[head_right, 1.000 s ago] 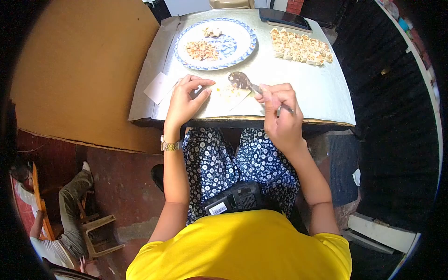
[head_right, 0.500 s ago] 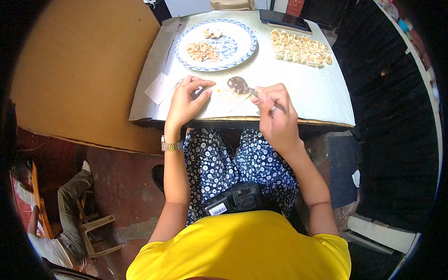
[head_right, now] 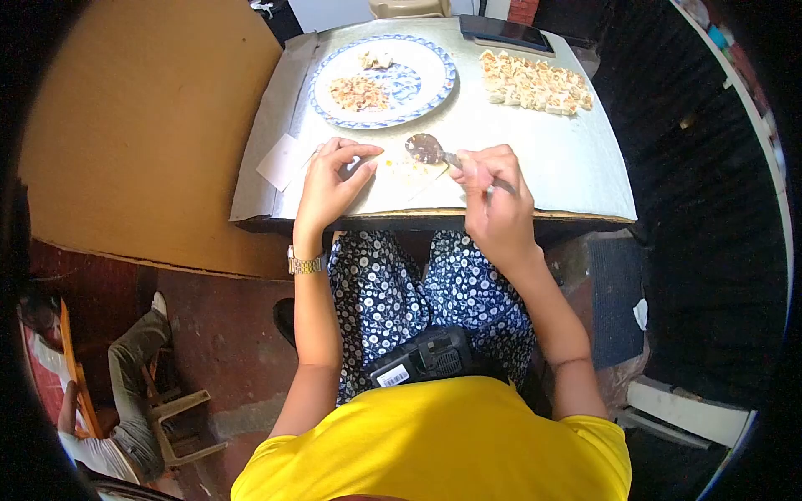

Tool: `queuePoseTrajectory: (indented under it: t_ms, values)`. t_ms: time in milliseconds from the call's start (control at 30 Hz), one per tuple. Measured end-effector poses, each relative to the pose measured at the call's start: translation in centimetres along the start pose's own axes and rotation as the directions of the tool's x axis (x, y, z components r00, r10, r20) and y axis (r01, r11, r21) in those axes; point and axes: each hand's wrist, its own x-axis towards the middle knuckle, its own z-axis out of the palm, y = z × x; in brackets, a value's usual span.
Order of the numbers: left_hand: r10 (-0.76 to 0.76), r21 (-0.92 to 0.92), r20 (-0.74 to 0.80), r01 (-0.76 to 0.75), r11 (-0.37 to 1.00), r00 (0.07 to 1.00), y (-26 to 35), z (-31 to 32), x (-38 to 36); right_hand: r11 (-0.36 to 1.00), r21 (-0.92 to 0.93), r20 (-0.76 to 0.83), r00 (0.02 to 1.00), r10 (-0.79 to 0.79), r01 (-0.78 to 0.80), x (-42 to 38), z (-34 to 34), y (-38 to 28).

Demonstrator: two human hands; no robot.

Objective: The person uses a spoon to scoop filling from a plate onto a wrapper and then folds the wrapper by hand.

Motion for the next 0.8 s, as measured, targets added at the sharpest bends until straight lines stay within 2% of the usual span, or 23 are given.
queuePoseTrajectory:
  t_ms: [100,133,233,333,433,467,500,567,633,733,800]
  values:
    - [0.001,-0.003,-0.011,-0.001,1.0,1.0,-0.1,0.0,0.0,0.99,0.13,-0.083,0.996,-0.042,0.053,-0.6,0.1,0.8]
    - [0.001,-0.004,-0.013,-0.001,1.0,1.0,-0.1,0.1,-0.1,0.998,0.066,-0.017,1.0,0.001,0.0,-0.9,-0.3,0.6]
    - [0.015,0.018,-0.023,-0.014,1.0,1.0,-0.1,0.1,-0.1,0.995,0.088,-0.057,0.997,0.044,-0.039,-0.8,-0.5,0.2]
    - [-0.011,-0.027,-0.023,0.011,1.0,1.0,0.1,0.1,0.0,0.998,0.053,-0.028,0.999,0.041,-0.039,-0.8,-0.6,0.5]
    - [-0.029,-0.028,-0.017,0.029,0.999,0.999,0.2,0.0,0.1,0.972,0.229,-0.121,0.989,0.085,-0.056,0.2,-0.8,0.9]
    - [-0.033,-0.035,-0.02,0.032,0.999,0.999,0.2,0.0,0.1,0.928,0.372,-0.182,0.977,0.107,-0.032,1.0,-0.9,1.0]
    - [-0.036,-0.043,-0.022,0.035,0.998,0.999,0.2,0.0,0.1,0.919,0.394,-0.251,0.96,0.125,-0.017,2.3,-0.9,0.8]
    - [-0.034,-0.057,-0.029,0.033,0.998,0.999,0.2,0.0,0.1,0.927,0.376,-0.218,0.971,0.098,-0.009,5.0,-1.1,2.1]
    - [-0.023,-0.073,-0.037,0.021,0.997,0.999,0.3,-0.1,0.1,0.929,0.34,-0.169,0.962,0.215,-0.148,7.7,-0.1,3.5]
    - [-0.035,-0.096,-0.038,0.031,0.995,0.999,0.4,-0.1,0.1,0.988,0.045,0.01,0.989,0.145,-0.145,9.9,1.9,6.0]
    - [-0.022,-0.112,-0.046,0.016,0.994,0.999,-0.1,0.2,0.0,0.973,-0.07,0.225,0.947,0.23,-0.22,10.1,2.4,7.1]
